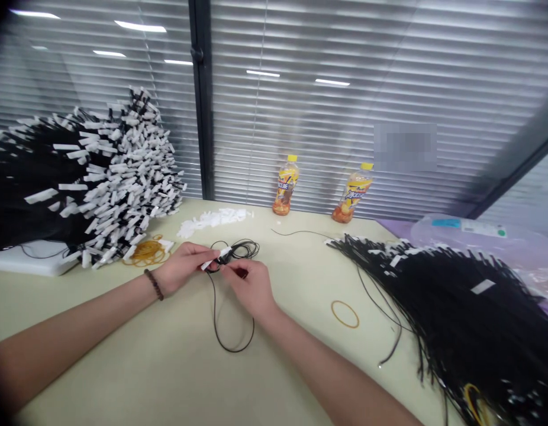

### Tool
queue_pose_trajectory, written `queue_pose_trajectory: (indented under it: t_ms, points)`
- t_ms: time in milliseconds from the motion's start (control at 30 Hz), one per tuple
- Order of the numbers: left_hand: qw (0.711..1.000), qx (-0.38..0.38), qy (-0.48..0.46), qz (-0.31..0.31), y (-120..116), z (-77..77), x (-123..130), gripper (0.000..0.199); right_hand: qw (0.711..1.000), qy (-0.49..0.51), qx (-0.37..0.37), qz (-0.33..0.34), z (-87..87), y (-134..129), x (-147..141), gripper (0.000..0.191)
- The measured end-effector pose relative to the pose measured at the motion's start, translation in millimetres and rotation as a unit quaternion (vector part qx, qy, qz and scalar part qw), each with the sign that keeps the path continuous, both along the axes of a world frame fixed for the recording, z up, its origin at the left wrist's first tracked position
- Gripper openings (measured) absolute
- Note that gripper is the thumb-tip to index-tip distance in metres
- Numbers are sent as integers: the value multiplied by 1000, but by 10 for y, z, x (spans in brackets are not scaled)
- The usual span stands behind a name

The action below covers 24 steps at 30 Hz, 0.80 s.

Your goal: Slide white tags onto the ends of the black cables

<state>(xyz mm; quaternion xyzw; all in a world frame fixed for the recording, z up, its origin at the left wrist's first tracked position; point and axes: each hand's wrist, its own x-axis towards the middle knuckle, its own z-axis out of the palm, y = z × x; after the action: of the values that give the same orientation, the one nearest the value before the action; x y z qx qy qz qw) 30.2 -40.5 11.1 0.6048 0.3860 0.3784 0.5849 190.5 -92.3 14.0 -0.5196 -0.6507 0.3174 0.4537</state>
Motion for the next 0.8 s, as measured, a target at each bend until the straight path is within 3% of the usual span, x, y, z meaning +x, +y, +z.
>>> queue_pose_trajectory:
  t_ms: [800]
  points:
    - [998, 29, 46, 22, -15, -2, 21, 34, 1000, -15, 13, -19, -11, 15, 3, 21]
